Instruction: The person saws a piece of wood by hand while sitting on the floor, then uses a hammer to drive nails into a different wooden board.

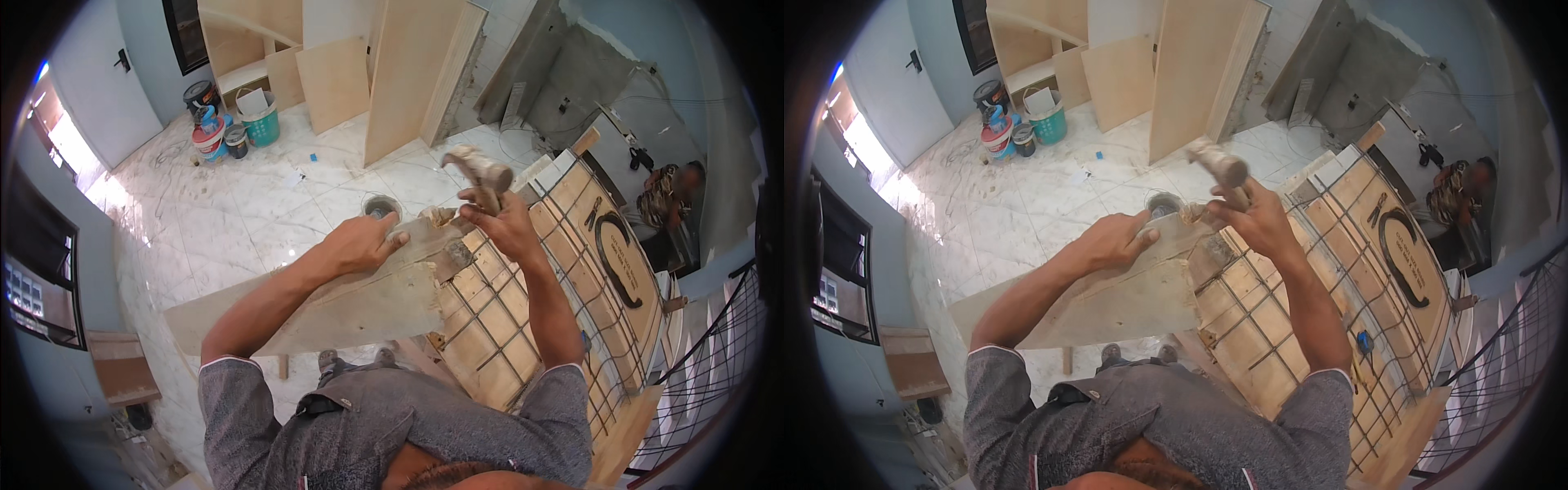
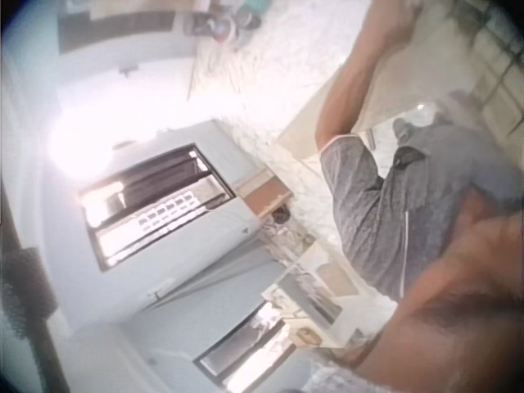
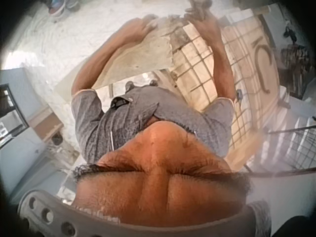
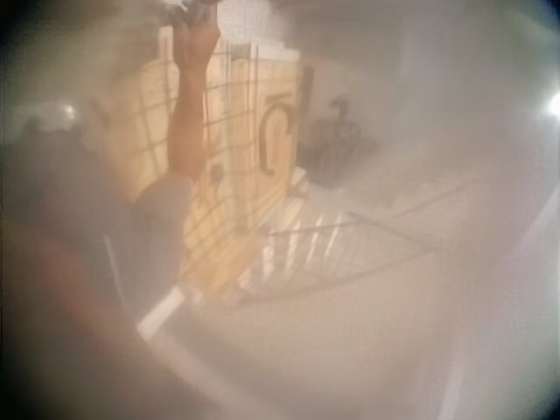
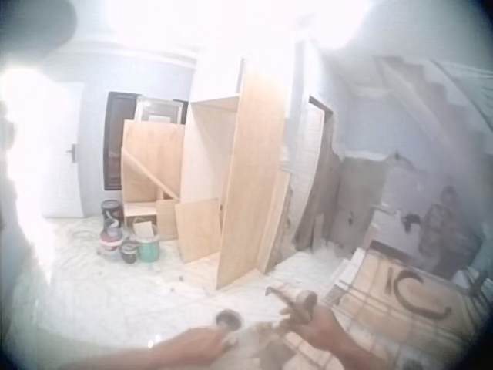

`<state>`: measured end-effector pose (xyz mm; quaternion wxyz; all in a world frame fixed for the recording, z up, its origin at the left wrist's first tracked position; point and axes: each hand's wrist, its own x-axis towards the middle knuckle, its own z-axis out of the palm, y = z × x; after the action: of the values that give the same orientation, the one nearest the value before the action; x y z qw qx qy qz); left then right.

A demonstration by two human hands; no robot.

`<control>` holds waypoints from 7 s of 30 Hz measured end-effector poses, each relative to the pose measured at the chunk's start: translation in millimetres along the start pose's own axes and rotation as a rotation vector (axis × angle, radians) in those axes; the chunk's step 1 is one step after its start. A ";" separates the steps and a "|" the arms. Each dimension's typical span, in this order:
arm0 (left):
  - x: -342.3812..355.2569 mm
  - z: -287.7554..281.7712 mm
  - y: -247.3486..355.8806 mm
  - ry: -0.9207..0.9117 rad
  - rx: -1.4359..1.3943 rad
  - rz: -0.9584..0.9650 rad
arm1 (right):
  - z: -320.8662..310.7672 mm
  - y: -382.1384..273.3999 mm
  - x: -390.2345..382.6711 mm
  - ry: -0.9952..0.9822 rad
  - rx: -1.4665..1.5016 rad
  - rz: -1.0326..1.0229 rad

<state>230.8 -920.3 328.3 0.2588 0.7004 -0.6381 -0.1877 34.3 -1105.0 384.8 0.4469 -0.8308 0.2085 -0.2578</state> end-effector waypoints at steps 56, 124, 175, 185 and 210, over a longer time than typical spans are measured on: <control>-66.0 114.3 -144.8 0.166 -0.195 -0.476 | 14.2 51.5 16.5 0.315 0.200 0.108; -21.8 -36.4 -101.9 -0.171 0.214 -0.411 | -10.6 -5.5 -1.0 -0.166 -0.530 -0.565; -15.3 -33.8 -105.8 -0.079 0.234 -0.339 | -9.7 -5.2 32.0 -0.322 -0.753 -0.292; -17.4 -31.4 -108.0 -0.071 0.251 -0.335 | -10.2 12.6 34.9 -0.386 -0.801 -0.320; 17.3 -47.9 -138.2 -0.144 0.235 -0.245 | -53.8 41.3 51.6 -0.310 -0.466 -0.389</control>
<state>371.3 -924.5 284.4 0.1039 0.7832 -0.5824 -0.1915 36.7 -1190.1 387.4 0.2138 -0.9642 0.0288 -0.1542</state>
